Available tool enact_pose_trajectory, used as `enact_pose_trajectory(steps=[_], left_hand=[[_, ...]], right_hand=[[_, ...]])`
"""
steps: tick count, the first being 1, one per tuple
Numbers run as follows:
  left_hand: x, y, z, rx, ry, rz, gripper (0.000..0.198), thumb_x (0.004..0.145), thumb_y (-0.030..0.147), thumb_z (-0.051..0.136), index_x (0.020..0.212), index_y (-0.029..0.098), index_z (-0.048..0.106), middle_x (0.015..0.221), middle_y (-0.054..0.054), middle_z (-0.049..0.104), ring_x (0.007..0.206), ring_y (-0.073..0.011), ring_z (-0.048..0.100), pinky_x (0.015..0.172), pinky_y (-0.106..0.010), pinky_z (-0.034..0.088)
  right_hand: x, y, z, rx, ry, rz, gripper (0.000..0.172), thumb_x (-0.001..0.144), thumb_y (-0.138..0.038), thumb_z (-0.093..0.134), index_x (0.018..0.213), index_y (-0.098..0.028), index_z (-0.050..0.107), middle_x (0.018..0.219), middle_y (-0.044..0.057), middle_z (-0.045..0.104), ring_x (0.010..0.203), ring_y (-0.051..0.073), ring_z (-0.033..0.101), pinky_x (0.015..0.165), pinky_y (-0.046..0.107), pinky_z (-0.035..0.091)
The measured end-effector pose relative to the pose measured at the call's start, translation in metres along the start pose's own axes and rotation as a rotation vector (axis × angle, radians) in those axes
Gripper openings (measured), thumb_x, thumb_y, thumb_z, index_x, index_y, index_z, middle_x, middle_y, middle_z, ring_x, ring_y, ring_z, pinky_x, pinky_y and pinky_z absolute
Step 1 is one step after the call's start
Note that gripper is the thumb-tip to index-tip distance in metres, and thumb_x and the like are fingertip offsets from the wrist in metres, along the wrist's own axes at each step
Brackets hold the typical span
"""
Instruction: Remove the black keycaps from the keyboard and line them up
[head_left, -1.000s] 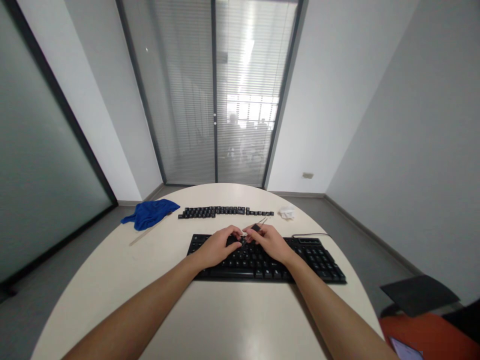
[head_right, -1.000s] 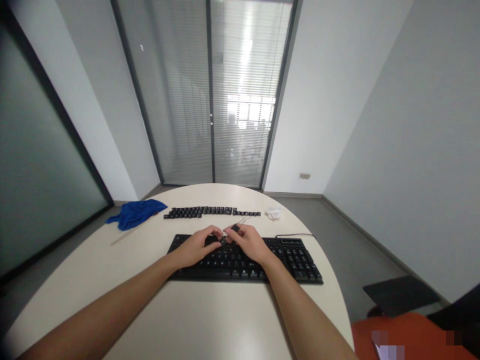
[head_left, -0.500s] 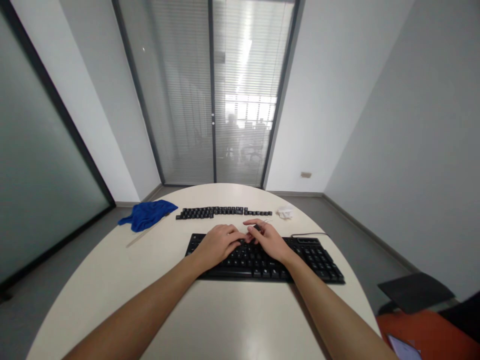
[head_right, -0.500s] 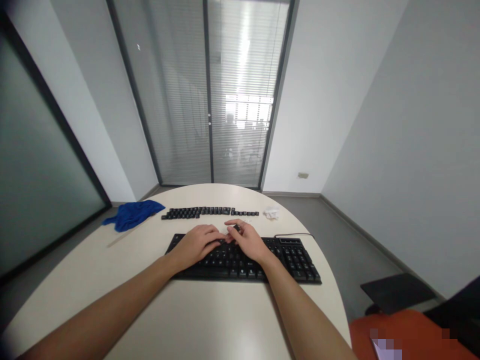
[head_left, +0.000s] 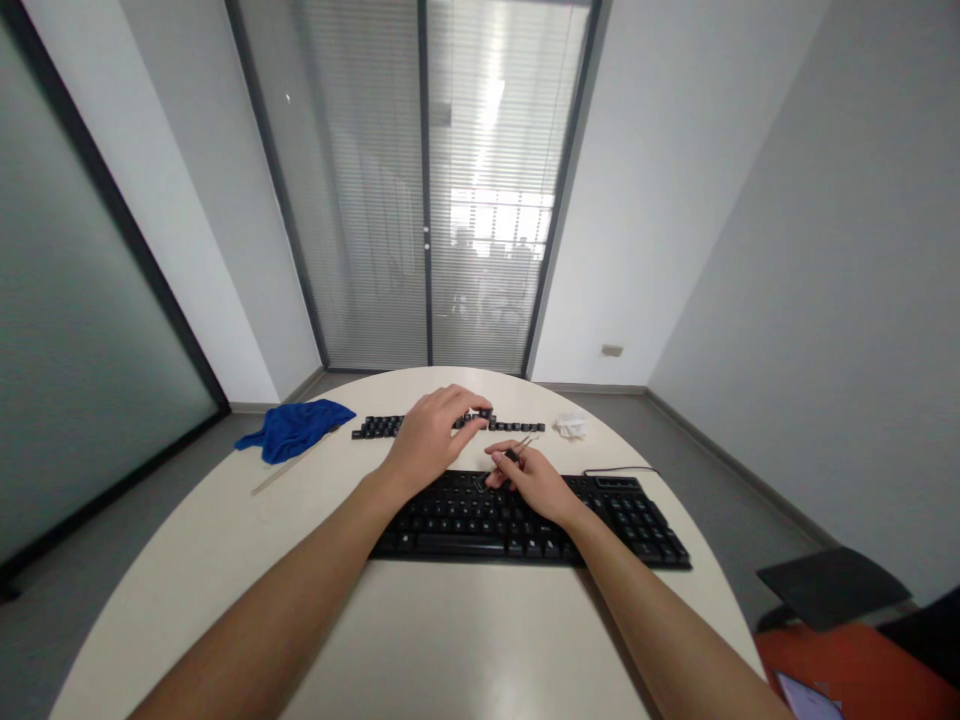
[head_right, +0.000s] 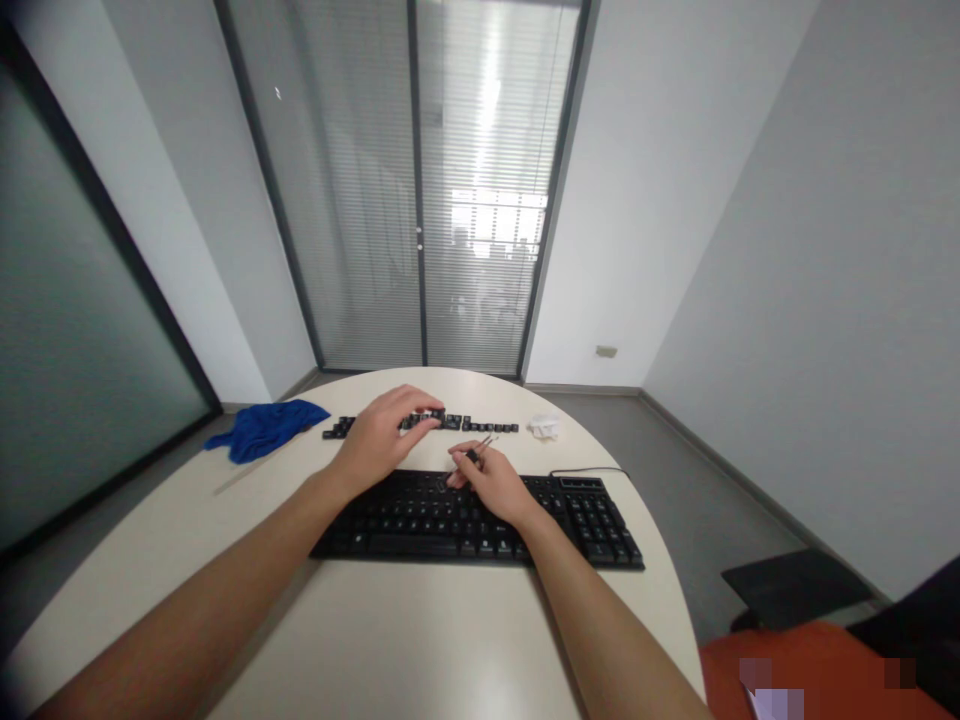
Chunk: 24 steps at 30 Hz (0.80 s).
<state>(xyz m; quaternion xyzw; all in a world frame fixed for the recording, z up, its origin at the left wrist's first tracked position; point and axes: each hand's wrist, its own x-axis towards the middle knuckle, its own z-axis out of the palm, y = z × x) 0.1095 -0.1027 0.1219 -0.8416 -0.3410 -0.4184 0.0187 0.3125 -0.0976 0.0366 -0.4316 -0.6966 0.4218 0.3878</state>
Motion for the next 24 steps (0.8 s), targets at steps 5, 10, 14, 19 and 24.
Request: enact_pose_trajectory(steps=[5,10,14,19,24], left_hand=[[0.012,-0.028,0.006,0.075,0.035,-0.156,0.016,0.088,0.024,0.06,0.103,0.022,0.065,0.1,-0.002,0.069,0.092,-0.0191,0.061,0.086,-0.033,0.046],[-0.007,-0.07,0.032,0.21,-0.147,-0.29,0.017,0.087,0.026,0.061,0.102,0.024,0.068,0.1,-0.002,0.072,0.095,-0.0222,0.062,0.084,-0.034,0.046],[-0.023,-0.095,0.046,0.369,-0.168,-0.285,0.016,0.085,0.024,0.063,0.099,0.024,0.07,0.103,-0.004,0.069,0.099,-0.0255,0.058,0.087,-0.038,0.044],[-0.038,-0.114,0.061,0.397,-0.156,-0.3,0.016,0.082,0.025,0.064,0.096,0.025,0.072,0.114,-0.006,0.064,0.11,-0.0276,0.051,0.095,-0.042,0.041],[-0.043,-0.12,0.065,0.397,-0.177,-0.335,0.016,0.08,0.025,0.066,0.095,0.025,0.072,0.117,-0.007,0.062,0.115,-0.0298,0.046,0.097,-0.045,0.04]], right_hand=[[0.0,-0.003,0.0,-0.043,-0.025,-0.002,0.041,0.093,-0.051,0.049,0.107,-0.015,0.061,0.077,0.007,0.075,0.072,0.018,0.07,0.066,0.027,0.051],[-0.001,-0.006,-0.001,-0.07,-0.054,0.006,0.04,0.092,-0.052,0.049,0.1,-0.015,0.063,0.078,0.007,0.075,0.073,0.018,0.07,0.065,0.027,0.05],[-0.002,-0.008,-0.001,-0.089,-0.049,-0.009,0.039,0.091,-0.051,0.052,0.097,-0.015,0.065,0.077,0.007,0.075,0.073,0.018,0.07,0.067,0.027,0.051],[-0.002,-0.009,0.0,-0.096,-0.044,-0.012,0.039,0.091,-0.051,0.053,0.095,-0.014,0.066,0.078,0.007,0.075,0.074,0.019,0.069,0.067,0.028,0.051],[-0.002,-0.008,0.0,-0.099,-0.044,-0.015,0.039,0.091,-0.051,0.053,0.095,-0.015,0.067,0.078,0.007,0.075,0.074,0.019,0.07,0.068,0.028,0.051]])
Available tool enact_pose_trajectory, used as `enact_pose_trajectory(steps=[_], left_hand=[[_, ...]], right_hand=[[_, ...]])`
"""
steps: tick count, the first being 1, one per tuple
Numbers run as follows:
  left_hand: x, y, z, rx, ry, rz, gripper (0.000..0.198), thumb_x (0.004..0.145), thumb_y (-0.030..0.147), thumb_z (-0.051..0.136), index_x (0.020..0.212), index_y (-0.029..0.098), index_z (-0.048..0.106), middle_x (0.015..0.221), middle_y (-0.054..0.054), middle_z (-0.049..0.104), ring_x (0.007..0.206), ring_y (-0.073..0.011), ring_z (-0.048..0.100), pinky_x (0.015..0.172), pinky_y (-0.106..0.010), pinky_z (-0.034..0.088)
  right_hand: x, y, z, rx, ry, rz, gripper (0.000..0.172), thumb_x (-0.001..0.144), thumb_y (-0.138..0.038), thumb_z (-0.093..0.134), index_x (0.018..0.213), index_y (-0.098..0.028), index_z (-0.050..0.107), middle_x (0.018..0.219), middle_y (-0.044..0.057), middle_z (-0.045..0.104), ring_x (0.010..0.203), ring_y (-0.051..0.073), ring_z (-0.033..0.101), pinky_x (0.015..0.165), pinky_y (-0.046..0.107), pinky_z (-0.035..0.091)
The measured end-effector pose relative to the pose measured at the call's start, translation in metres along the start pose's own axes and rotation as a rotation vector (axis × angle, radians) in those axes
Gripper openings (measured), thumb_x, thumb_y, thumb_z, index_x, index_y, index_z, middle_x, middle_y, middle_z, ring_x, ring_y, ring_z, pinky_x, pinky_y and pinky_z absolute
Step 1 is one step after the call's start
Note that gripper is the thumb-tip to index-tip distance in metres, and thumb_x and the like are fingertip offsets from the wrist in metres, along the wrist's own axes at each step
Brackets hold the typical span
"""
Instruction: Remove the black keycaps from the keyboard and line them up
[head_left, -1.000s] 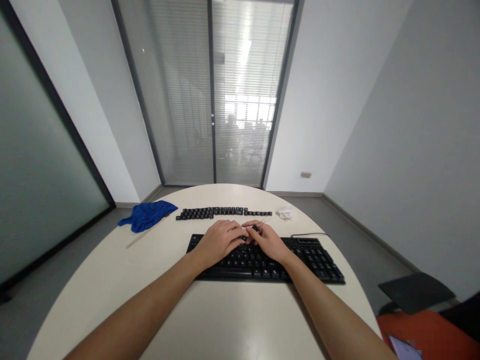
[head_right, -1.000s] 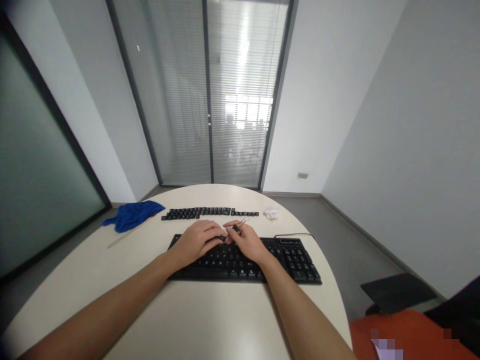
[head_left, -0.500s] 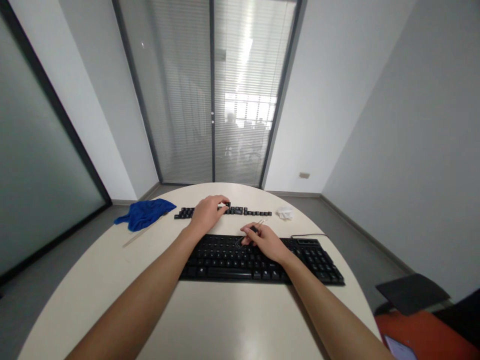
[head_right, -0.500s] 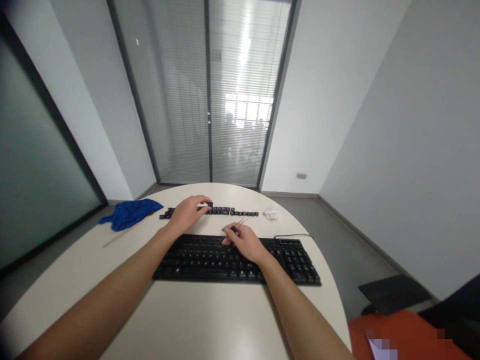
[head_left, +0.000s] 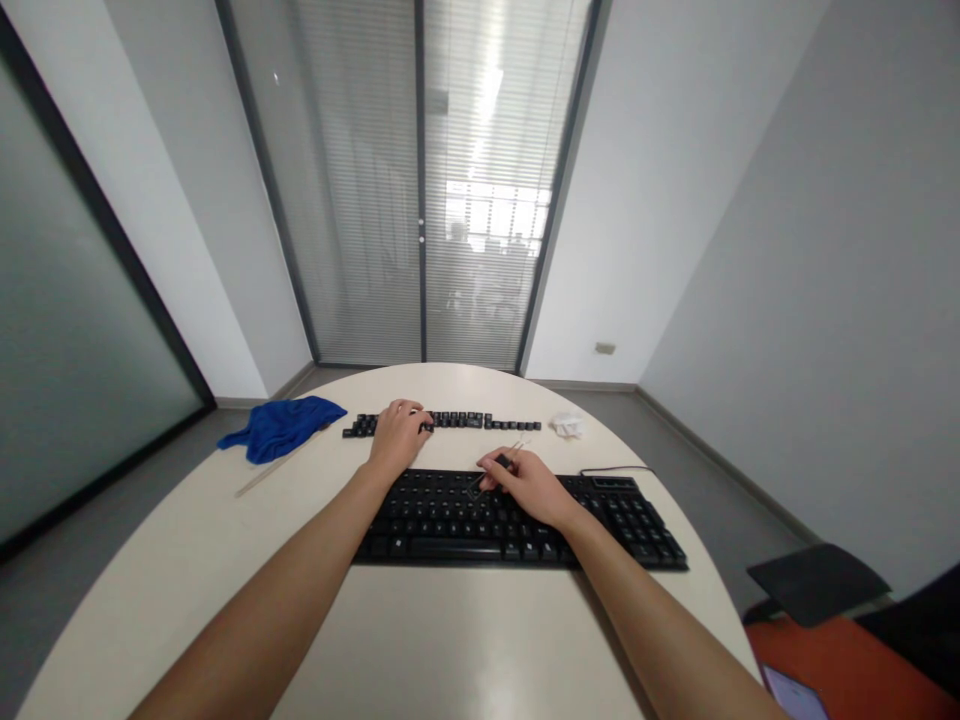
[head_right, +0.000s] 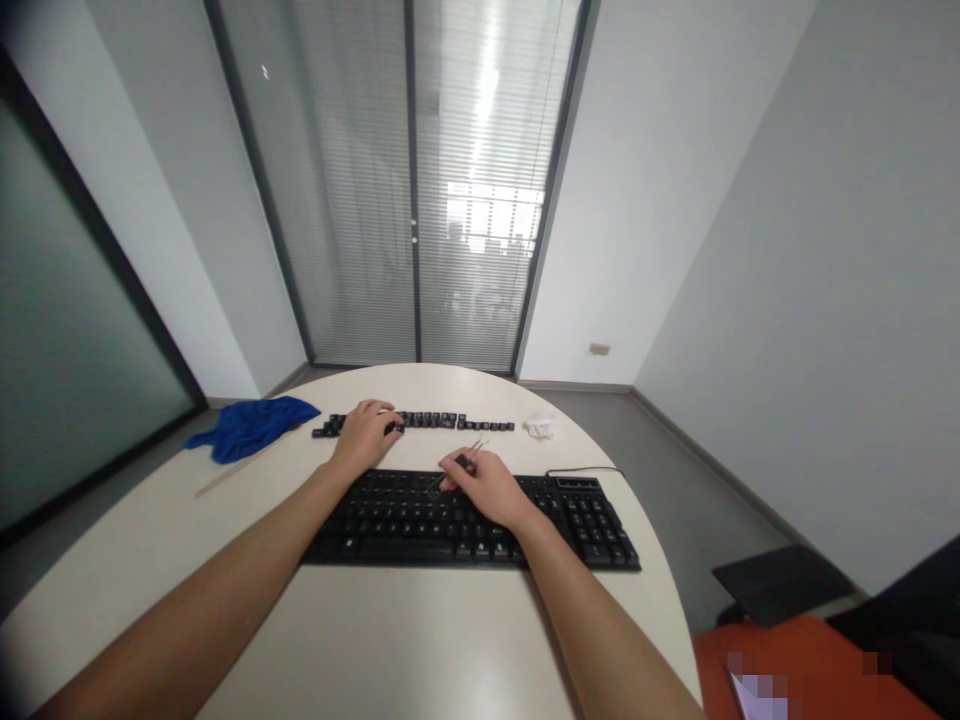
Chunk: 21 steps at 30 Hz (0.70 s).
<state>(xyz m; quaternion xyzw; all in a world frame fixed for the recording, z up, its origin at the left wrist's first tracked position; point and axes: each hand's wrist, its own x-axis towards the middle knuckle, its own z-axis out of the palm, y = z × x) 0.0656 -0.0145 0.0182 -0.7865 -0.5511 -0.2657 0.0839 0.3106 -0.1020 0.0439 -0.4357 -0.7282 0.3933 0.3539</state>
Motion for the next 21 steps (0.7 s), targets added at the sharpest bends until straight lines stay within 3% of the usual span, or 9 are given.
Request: enact_pose_trajectory(steps=[21], left_hand=[[-0.0015,-0.0013,0.0013,0.002,-0.049,-0.012,0.018,0.081,0.022,0.063,0.096,0.023,0.072,0.123,-0.01,0.058,0.121,-0.0324,0.042,0.101,-0.048,0.041]], right_hand=[[0.0003,0.0014,0.0003,-0.012,0.002,0.004,0.041,0.09,-0.053,0.052,0.094,-0.015,0.067,0.079,0.007,0.075,0.074,0.019,0.069,0.071,0.03,0.051]])
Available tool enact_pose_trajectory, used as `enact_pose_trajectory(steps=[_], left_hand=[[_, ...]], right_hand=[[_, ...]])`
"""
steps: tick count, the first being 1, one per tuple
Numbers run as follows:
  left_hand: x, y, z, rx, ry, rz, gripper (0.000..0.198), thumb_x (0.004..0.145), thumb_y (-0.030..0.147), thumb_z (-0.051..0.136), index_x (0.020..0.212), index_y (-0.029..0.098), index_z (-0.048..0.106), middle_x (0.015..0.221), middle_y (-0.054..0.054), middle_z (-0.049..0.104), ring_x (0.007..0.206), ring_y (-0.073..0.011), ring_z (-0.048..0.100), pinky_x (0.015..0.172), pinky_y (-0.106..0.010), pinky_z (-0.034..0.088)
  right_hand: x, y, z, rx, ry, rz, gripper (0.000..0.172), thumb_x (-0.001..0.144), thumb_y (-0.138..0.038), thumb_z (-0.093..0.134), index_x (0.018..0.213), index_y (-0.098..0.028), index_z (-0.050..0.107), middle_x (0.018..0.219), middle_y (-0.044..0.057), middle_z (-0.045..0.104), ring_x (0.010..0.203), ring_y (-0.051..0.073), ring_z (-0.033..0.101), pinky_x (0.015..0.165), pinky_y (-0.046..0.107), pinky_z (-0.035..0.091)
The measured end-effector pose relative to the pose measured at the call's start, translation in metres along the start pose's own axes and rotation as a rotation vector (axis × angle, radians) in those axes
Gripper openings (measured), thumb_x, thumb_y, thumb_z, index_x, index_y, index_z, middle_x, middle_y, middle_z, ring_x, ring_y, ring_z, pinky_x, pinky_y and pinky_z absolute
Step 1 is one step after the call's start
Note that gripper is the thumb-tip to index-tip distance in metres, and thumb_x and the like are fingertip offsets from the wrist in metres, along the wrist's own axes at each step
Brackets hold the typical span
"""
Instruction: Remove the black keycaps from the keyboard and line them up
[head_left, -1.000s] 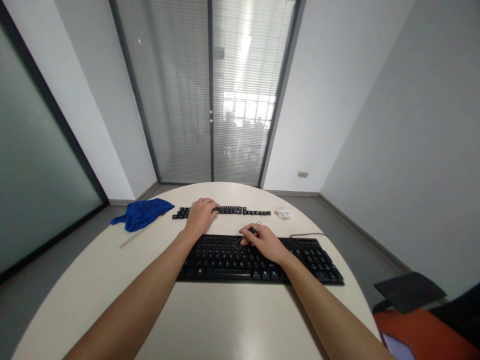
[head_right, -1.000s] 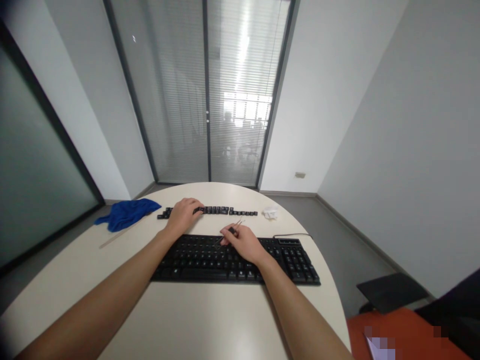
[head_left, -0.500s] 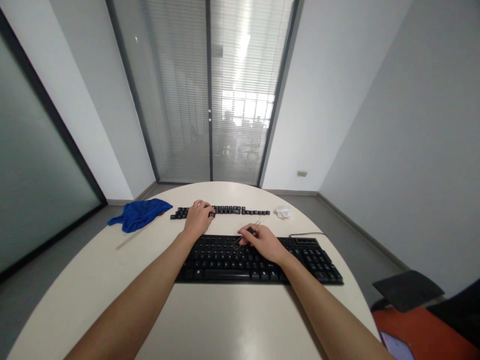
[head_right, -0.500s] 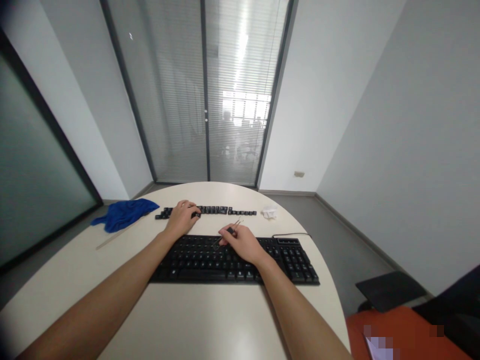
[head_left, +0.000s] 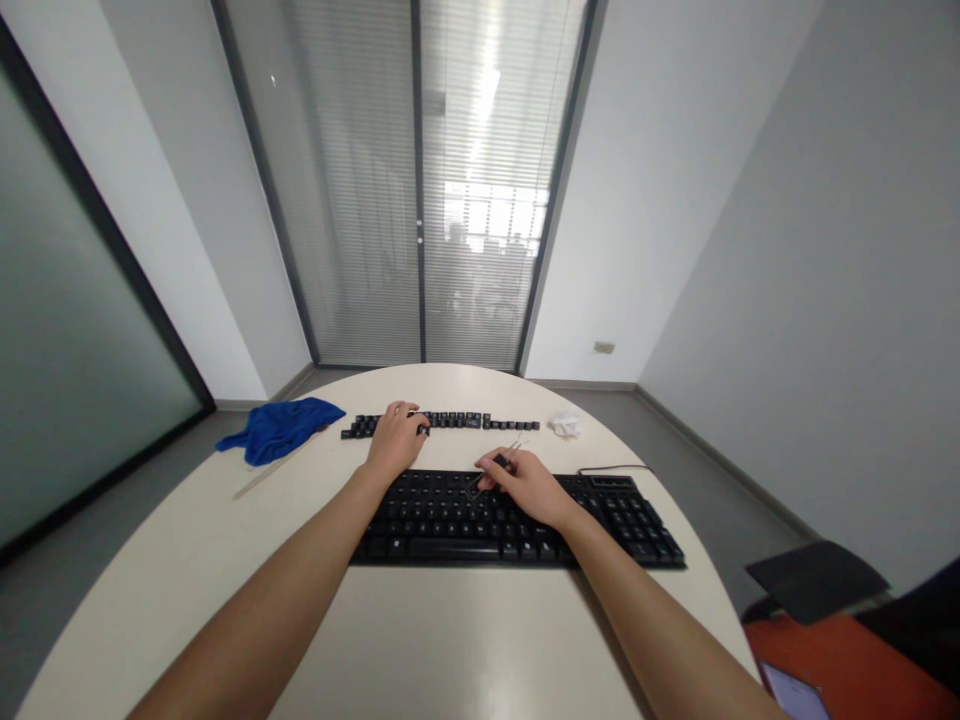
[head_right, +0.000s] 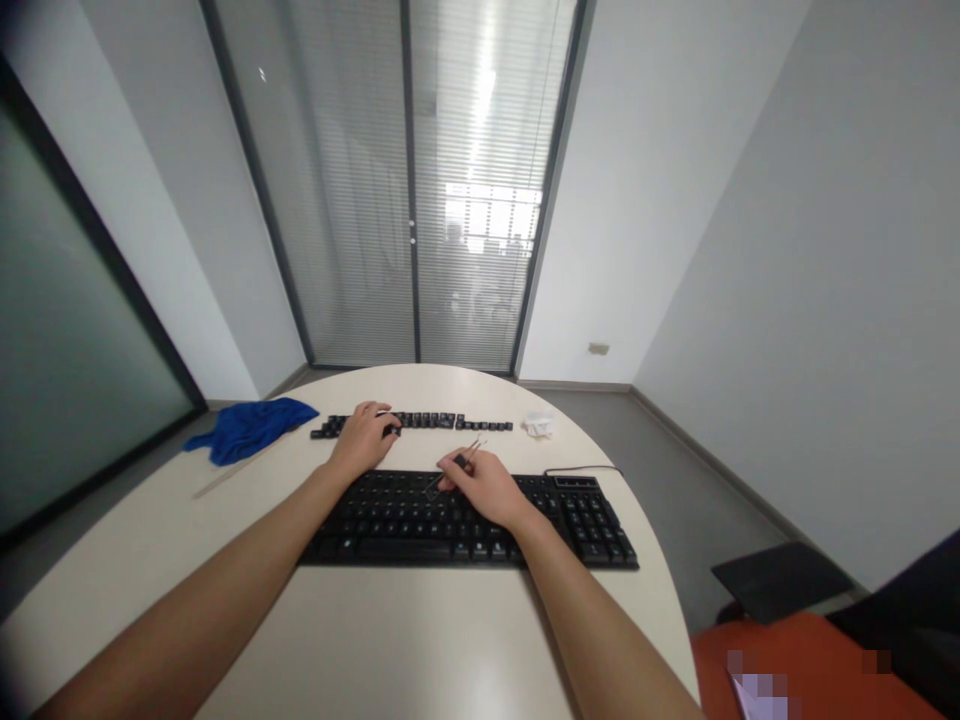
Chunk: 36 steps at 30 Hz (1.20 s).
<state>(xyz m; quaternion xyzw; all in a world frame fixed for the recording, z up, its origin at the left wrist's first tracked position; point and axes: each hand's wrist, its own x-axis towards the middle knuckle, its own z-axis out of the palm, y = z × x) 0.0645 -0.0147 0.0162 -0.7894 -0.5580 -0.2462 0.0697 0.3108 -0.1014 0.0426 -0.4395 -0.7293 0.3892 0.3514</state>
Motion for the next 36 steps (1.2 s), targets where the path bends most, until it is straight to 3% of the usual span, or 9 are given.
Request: enact_pose_trajectory(steps=[11,17,22,29,36], left_hand=[[0.001,0.001,0.0,-0.032,-0.005,-0.011,0.018,0.081,0.021,0.062,0.097,0.022,0.069,0.12,-0.01,0.059,0.12,-0.0318,0.044,0.1,-0.047,0.042],[0.0,0.01,-0.012,-0.054,0.025,0.038,0.018,0.083,0.021,0.06,0.099,0.022,0.068,0.118,-0.009,0.061,0.116,-0.0285,0.049,0.101,-0.044,0.042],[-0.006,0.034,-0.031,-0.245,-0.098,0.191,0.02,0.087,0.026,0.056,0.105,0.02,0.065,0.11,-0.007,0.065,0.107,-0.0239,0.056,0.098,-0.04,0.044],[-0.04,0.077,-0.051,-0.546,-0.346,0.395,0.046,0.088,0.037,0.058,0.13,0.02,0.05,0.129,-0.011,0.059,0.119,-0.0245,0.055,0.103,-0.041,0.042],[-0.056,0.086,-0.058,-0.557,-0.427,0.515,0.072,0.073,0.05,0.072,0.134,0.022,0.045,0.136,-0.013,0.054,0.124,-0.0307,0.051,0.107,-0.047,0.038]], right_hand=[[0.0,0.004,0.0,0.011,0.0,0.007,0.041,0.09,-0.054,0.051,0.095,-0.016,0.067,0.08,0.007,0.075,0.076,0.02,0.07,0.071,0.031,0.052],[0.0,0.003,-0.002,0.022,-0.011,0.006,0.042,0.09,-0.054,0.052,0.093,-0.015,0.067,0.079,0.007,0.073,0.074,0.019,0.068,0.069,0.029,0.052],[-0.001,0.001,-0.008,0.059,0.0,0.023,0.046,0.092,-0.057,0.046,0.091,-0.016,0.065,0.074,0.005,0.069,0.07,0.017,0.064,0.062,0.027,0.05],[-0.006,-0.005,-0.02,-0.08,0.059,-0.07,0.048,0.095,-0.057,0.041,0.083,-0.017,0.066,0.067,0.002,0.062,0.064,0.016,0.06,0.066,0.028,0.047],[-0.01,-0.009,-0.021,-0.172,-0.023,-0.133,0.044,0.094,-0.054,0.046,0.084,-0.018,0.07,0.066,0.002,0.064,0.066,0.018,0.061,0.066,0.028,0.046]])
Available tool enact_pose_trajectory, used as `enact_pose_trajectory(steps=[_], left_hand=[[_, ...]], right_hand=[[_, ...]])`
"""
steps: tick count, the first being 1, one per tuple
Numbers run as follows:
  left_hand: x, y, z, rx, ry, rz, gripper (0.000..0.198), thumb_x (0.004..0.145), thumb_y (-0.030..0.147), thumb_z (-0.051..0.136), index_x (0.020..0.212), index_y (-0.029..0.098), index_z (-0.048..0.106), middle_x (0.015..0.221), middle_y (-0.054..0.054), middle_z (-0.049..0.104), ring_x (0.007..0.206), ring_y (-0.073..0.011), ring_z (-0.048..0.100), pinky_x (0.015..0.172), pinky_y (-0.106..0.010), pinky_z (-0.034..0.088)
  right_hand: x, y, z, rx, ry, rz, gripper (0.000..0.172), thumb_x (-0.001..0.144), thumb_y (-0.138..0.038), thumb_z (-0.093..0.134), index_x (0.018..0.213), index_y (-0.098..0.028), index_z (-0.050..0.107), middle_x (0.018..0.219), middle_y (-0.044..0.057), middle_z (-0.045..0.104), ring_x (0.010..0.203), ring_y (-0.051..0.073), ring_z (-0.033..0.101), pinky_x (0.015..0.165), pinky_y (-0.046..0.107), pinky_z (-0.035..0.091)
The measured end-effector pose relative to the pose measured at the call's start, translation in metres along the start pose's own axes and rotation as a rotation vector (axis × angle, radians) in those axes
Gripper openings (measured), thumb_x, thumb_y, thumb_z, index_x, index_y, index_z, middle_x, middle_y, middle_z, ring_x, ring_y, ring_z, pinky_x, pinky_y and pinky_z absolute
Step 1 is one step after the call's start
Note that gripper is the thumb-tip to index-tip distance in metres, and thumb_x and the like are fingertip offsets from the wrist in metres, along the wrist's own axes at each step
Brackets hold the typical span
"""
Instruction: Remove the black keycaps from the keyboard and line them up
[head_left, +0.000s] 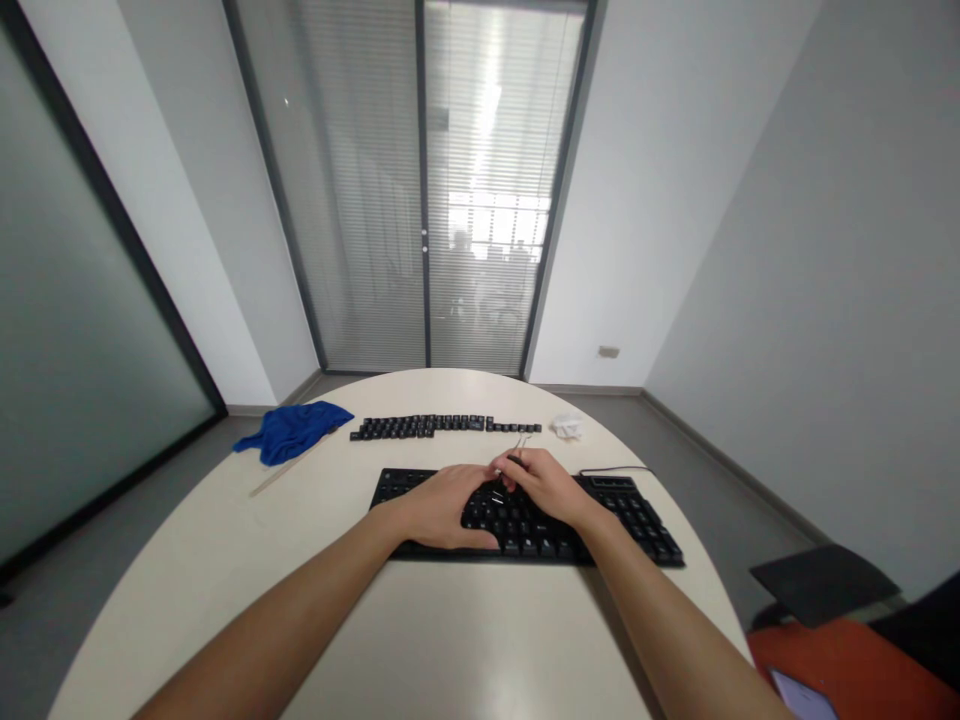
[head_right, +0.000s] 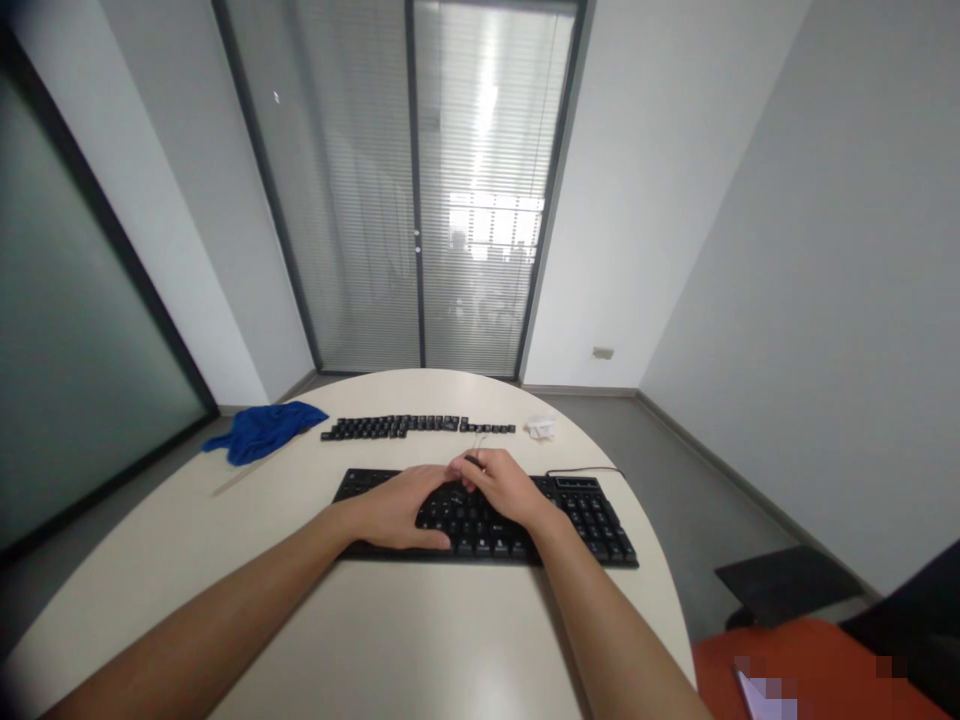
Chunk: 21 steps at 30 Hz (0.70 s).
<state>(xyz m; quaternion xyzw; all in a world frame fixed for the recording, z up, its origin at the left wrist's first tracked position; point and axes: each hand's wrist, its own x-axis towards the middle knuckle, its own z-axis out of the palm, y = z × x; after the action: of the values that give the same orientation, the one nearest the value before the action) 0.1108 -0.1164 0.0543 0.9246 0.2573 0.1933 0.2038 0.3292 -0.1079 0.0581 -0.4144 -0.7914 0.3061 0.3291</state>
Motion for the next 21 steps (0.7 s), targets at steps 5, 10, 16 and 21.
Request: enact_pose_trajectory(steps=[5,10,16,21], left_hand=[[-0.001,-0.005,0.0,-0.013,-0.001,-0.015,0.075,0.072,0.052,0.073,0.135,0.023,0.045,0.139,-0.014,0.052,0.127,-0.0306,0.049,0.108,-0.048,0.037],[-0.005,-0.01,0.003,-0.002,0.0,-0.041,0.077,0.073,0.05,0.072,0.139,0.022,0.041,0.142,-0.015,0.047,0.129,-0.0307,0.046,0.109,-0.049,0.035],[-0.004,-0.009,0.005,0.022,0.026,-0.044,0.069,0.077,0.046,0.069,0.136,0.022,0.043,0.138,-0.013,0.05,0.126,-0.0303,0.047,0.109,-0.048,0.035],[-0.004,-0.007,0.005,0.04,0.031,-0.038,0.068,0.079,0.045,0.067,0.138,0.025,0.041,0.142,-0.011,0.047,0.129,-0.0304,0.045,0.11,-0.048,0.034]], right_hand=[[0.0,-0.001,0.002,-0.015,-0.013,-0.035,0.044,0.092,-0.054,0.048,0.081,-0.019,0.071,0.069,0.002,0.066,0.066,0.019,0.062,0.066,0.029,0.047],[0.001,-0.005,0.005,-0.046,-0.036,-0.073,0.044,0.093,-0.054,0.047,0.081,-0.019,0.071,0.071,0.004,0.067,0.067,0.019,0.062,0.067,0.029,0.047],[0.001,-0.011,0.005,-0.079,-0.044,-0.088,0.044,0.094,-0.052,0.047,0.082,-0.017,0.071,0.071,0.003,0.067,0.068,0.018,0.062,0.067,0.027,0.046],[0.001,-0.01,0.005,-0.087,-0.053,-0.077,0.043,0.095,-0.051,0.047,0.083,-0.017,0.07,0.071,0.003,0.067,0.067,0.017,0.062,0.067,0.026,0.045]])
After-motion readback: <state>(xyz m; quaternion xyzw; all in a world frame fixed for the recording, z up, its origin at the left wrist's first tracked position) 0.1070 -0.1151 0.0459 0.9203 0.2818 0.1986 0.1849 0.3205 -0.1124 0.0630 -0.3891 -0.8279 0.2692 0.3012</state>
